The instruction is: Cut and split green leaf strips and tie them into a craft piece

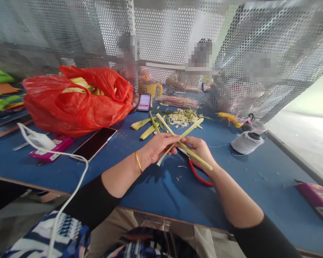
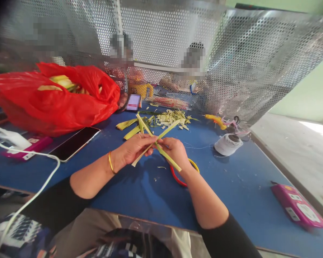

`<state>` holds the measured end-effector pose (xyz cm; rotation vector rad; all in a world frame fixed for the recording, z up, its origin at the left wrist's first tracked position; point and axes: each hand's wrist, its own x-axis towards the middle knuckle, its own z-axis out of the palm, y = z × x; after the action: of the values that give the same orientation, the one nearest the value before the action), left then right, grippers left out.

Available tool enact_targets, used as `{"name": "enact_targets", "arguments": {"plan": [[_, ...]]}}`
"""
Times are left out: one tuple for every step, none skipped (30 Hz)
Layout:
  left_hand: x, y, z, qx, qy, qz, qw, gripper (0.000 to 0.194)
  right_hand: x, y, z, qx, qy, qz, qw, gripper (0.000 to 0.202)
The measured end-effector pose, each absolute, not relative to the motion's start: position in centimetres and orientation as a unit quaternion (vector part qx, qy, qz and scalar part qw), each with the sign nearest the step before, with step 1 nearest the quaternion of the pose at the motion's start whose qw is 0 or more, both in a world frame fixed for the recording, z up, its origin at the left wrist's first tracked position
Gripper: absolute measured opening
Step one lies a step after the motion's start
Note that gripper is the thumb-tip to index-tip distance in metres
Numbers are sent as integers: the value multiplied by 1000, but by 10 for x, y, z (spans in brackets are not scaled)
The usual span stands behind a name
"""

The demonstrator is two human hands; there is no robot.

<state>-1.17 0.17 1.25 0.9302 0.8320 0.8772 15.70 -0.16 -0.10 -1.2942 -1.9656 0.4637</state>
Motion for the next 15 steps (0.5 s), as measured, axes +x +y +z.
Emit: {"name": "enact_targets", "arguments": {"plan": [[-13, 2, 14, 437, 390, 399, 705, 16, 160, 0, 0, -523, -744, 185, 373, 23], [-13, 2, 15, 451, 403, 402, 687, 17, 163, 1, 2, -548, -714, 178, 399, 18], [-14, 2, 15, 464, 417, 405, 669, 18, 166, 2, 6, -570, -677, 155, 439, 17], [-14, 2, 16, 477, 431, 404, 651, 18, 169, 2, 10, -585, -636, 117, 490, 18], [-14, 2, 15, 493, 444, 398, 633, 19, 171, 0, 15, -587, -598, 76, 540, 19], [-13, 1, 13, 517, 453, 386, 615, 19, 172, -2, 19, -578, -572, 45, 580, 20], [-12, 0, 11, 548, 455, 371, 595, 19, 173, -4, 23, -565, -563, 25, 602, 21], [-10, -2, 9, 583, 453, 355, 573, 19, 171, -7, 26, -555, -572, 20, 604, 21], [-8, -4, 6, 620, 446, 338, 550, 20, 169, -9, 27, -550, -593, 35, 587, 21], [-6, -6, 4, 654, 436, 322, 527, 22, 166, -11, 26, -548, -619, 71, 558, 21], [-5, -8, 2, 683, 426, 308, 507, 25, 163, -12, 24, -547, -644, 125, 520, 22], [-3, -10, 0, 704, 420, 295, 490, 28, 159, -13, 22, -542, -664, 187, 480, 24], [-2, -11, -1, 719, 418, 282, 479, 31, 155, -14, 19, -534, -674, 244, 449, 26], [-1, -12, -2, 726, 419, 272, 472, 33, 153, -14, 17, -523, -676, 286, 432, 28], [-1, -12, -2, 728, 425, 268, 468, 34, 151, -15, 17, -514, -674, 307, 433, 28]]}}
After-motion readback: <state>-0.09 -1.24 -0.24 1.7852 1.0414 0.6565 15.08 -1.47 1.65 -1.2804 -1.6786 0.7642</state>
